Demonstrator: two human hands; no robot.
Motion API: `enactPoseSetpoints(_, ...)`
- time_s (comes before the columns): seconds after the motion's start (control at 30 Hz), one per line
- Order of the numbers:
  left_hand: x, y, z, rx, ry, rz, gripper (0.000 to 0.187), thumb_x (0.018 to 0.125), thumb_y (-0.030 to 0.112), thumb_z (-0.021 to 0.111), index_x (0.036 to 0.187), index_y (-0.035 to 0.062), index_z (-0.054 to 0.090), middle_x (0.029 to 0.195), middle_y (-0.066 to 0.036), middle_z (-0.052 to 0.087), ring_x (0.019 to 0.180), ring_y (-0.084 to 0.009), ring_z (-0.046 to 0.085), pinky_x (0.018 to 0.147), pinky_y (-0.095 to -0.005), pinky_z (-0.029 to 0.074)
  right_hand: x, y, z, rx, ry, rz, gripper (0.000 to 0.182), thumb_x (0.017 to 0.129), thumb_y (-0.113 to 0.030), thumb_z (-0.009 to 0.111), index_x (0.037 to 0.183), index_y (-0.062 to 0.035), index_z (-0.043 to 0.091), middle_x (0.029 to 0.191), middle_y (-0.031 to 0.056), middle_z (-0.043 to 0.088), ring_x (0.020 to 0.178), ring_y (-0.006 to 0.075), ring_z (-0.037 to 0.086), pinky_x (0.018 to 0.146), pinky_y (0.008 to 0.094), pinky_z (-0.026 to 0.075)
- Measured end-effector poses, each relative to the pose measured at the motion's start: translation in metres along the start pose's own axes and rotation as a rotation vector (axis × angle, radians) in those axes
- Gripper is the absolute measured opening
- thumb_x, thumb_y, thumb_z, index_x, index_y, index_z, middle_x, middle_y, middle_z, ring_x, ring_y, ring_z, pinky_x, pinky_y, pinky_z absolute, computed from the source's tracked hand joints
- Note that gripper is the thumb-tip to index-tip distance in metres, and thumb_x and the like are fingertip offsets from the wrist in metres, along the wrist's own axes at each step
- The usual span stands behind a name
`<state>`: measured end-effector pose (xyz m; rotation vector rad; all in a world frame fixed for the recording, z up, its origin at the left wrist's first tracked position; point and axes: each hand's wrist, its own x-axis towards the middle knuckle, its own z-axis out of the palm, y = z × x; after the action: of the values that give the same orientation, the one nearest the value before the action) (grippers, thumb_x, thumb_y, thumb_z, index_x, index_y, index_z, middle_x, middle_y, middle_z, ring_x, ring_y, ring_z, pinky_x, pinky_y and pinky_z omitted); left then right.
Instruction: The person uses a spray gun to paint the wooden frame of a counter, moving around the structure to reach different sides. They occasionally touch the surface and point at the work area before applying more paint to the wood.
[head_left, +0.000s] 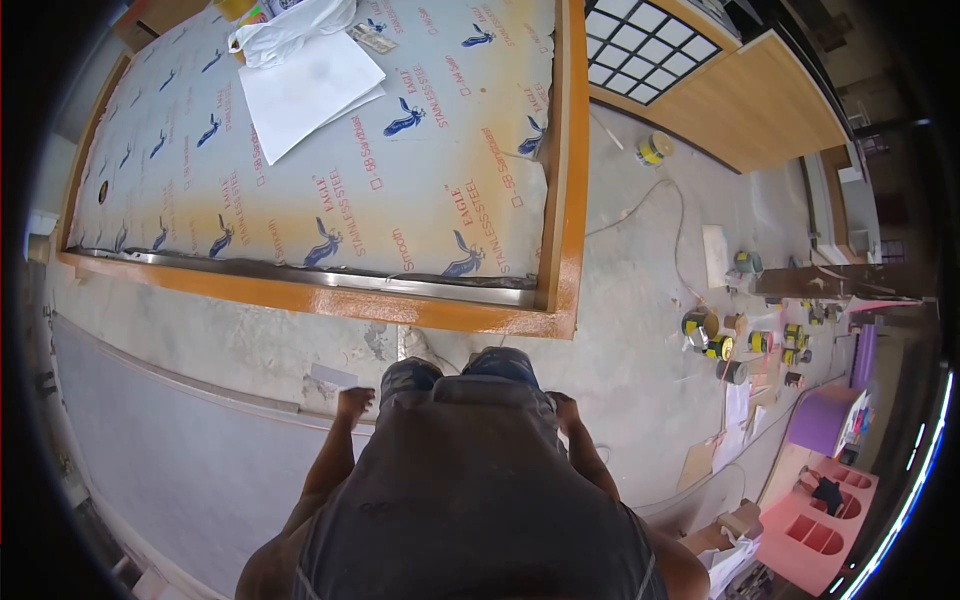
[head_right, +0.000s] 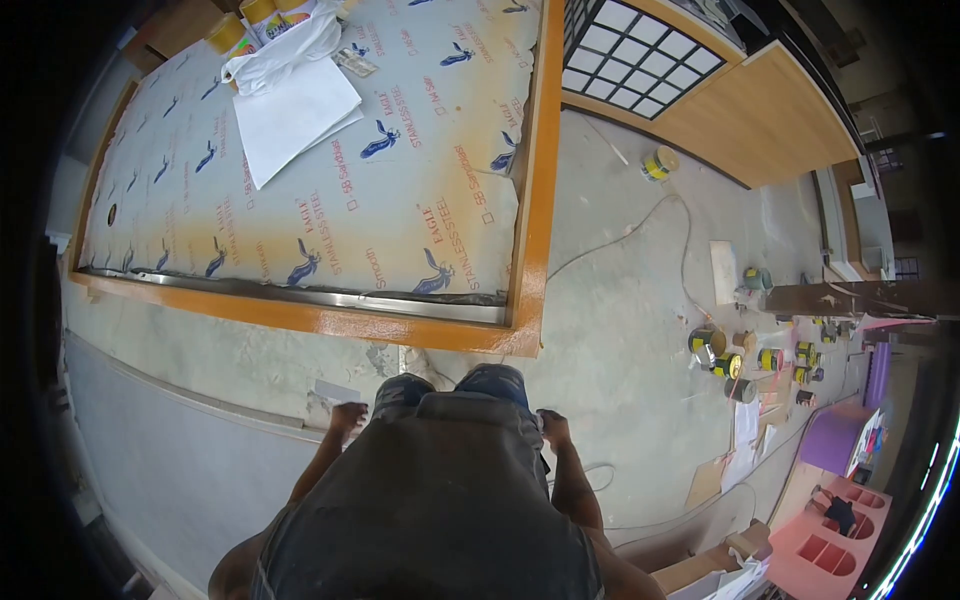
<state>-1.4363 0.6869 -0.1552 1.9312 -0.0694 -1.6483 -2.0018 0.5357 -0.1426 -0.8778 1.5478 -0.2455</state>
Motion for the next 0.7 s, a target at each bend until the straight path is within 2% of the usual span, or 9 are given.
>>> enactPoseSetpoints(0.13, -0.026, -0.019, 0.019, 0.106, 0.021, 0.015, 0.015, 0.084, 0.015, 0.079, 0.09, 0.0039, 0.071, 0.076, -0.006, 0.067, 0.061, -0.0147, 0.06, 0.055, -0.0314, 0.049, -0.007, -0.049, -0.017, 0.173, 0.093, 0.217, 0.037, 0.096, -0.018, 0.053, 0.128, -0.0021, 0.062, 0.106, 0.0162, 0.072, 0.077, 0.0198, 0.07, 0.065, 0.0307, 0.056)
enactPoseSetpoints(0.27, -0.03, -0.03, 0.02, 0.032, 0.077, -0.17, 0.05, 0.101, 0.049, 0.053, 0.092, 0.0028, 0.071, 0.075, -0.008, 0.067, 0.065, -0.0196, 0.064, 0.06, -0.0346, 0.052, 0.008, -0.065, -0.028, 0.076, 0.034, 0.226, 0.037, 0.098, -0.021, 0.05, 0.128, -0.0024, 0.062, 0.104, 0.0147, 0.072, 0.074, 0.0193, 0.07, 0.064, 0.0297, 0.055)
enactPoseSetpoints(0.4, -0.062, -0.014, 0.034, -0.042, 0.125, -0.124, 0.051, 0.106, 0.05, 0.043, 0.108, 0.0046, 0.067, 0.083, -0.011, 0.068, 0.072, -0.0214, 0.068, 0.065, -0.038, 0.055, 0.063, -0.038, -0.041, 0.023, -0.095, 0.148, 0.03, 0.097, -0.018, 0.052, 0.119, -0.0026, 0.066, 0.101, 0.0153, 0.072, 0.075, 0.0227, 0.071, 0.064, 0.0326, 0.055)
enactPoseSetpoints(0.47, -0.069, -0.02, 0.044, -0.149, 0.102, -0.119, 0.045, 0.106, 0.044, 0.04, 0.12, 0.0067, 0.061, 0.088, -0.014, 0.069, 0.075, -0.0225, 0.068, 0.067, -0.0385, 0.056, 0.113, -0.002, -0.067, -0.895, -0.275, -0.585, 0.022, 0.095, -0.012, 0.049, 0.102, -0.0015, 0.067, 0.094, 0.021, 0.071, 0.078, 0.0322, 0.071, 0.066, 0.0416, 0.057)
enactPoseSetpoints(0.5, -0.08, -0.011, 0.063, -0.153, 0.168, -0.133, 0.036, 0.108, 0.032, 0.038, 0.12, 0.006, 0.06, 0.089, -0.013, 0.07, 0.073, -0.0216, 0.067, 0.063, -0.0369, 0.055, 0.139, 0.027, -0.079, -0.932, -0.214, -0.594, 0.02, 0.092, -0.01, 0.047, 0.091, -0.0015, 0.065, 0.091, 0.021, 0.069, 0.081, 0.0358, 0.07, 0.068, 0.0446, 0.056)
enactPoseSetpoints(0.53, -0.09, 0.001, 0.088, -0.163, 0.212, -0.144, 0.028, 0.104, 0.019, 0.042, 0.121, 0.0056, 0.06, 0.094, -0.013, 0.07, 0.074, -0.021, 0.066, 0.063, -0.0357, 0.055, 0.15, 0.017, -0.091, -1.124, -0.284, -0.51, 0.024, 0.092, -0.012, 0.045, 0.094, -0.0015, 0.066, 0.093, 0.0207, 0.07, 0.083, 0.0347, 0.07, 0.071, 0.0463, 0.056)
enactPoseSetpoints(0.6, -0.1, -0.02, 0.138, -0.089, 0.261, -0.014, 0.03, 0.097, 0.014, 0.049, 0.124, 0.0049, 0.059, 0.1, -0.011, 0.067, 0.077, -0.0201, 0.064, 0.064, -0.0354, 0.056, 0.182, 0.028, -0.134, -0.948, -0.347, -0.468, 0.023, 0.095, -0.014, 0.047, 0.095, -0.0022, 0.067, 0.092, 0.0173, 0.071, 0.08, 0.032, 0.07, 0.071, 0.0444, 0.056)
enactPoseSetpoints(0.67, -0.1, -0.051, 0.203, -0.189, 0.313, -0.07, 0.036, 0.099, 0.023, 0.051, 0.129, 0.0057, 0.062, 0.106, -0.015, 0.071, 0.088, -0.0247, 0.068, 0.076, -0.0392, 0.056, 0.168, -0.031, -0.156, -0.215, -0.302, 0.324, 0.026, 0.098, -0.016, 0.048, 0.102, -0.0016, 0.069, 0.095, 0.0123, 0.072, 0.08, 0.0252, 0.069, 0.068, 0.0383, 0.056)
enactPoseSetpoints(0.7, -0.098, -0.057, 0.244, -0.135, 0.272, -0.081, 0.037, 0.099, 0.024, 0.051, 0.129, 0.0054, 0.062, 0.108, -0.016, 0.07, 0.09, -0.0252, 0.067, 0.078, -0.0393, 0.056, 0.174, -0.043, -0.174, -0.41, -0.457, 0.099, 0.03, 0.099, -0.018, 0.048, 0.112, -0.0005, 0.068, 0.097, 0.0104, 0.071, 0.08, 0.0204, 0.069, 0.066, 0.0322, 0.056)
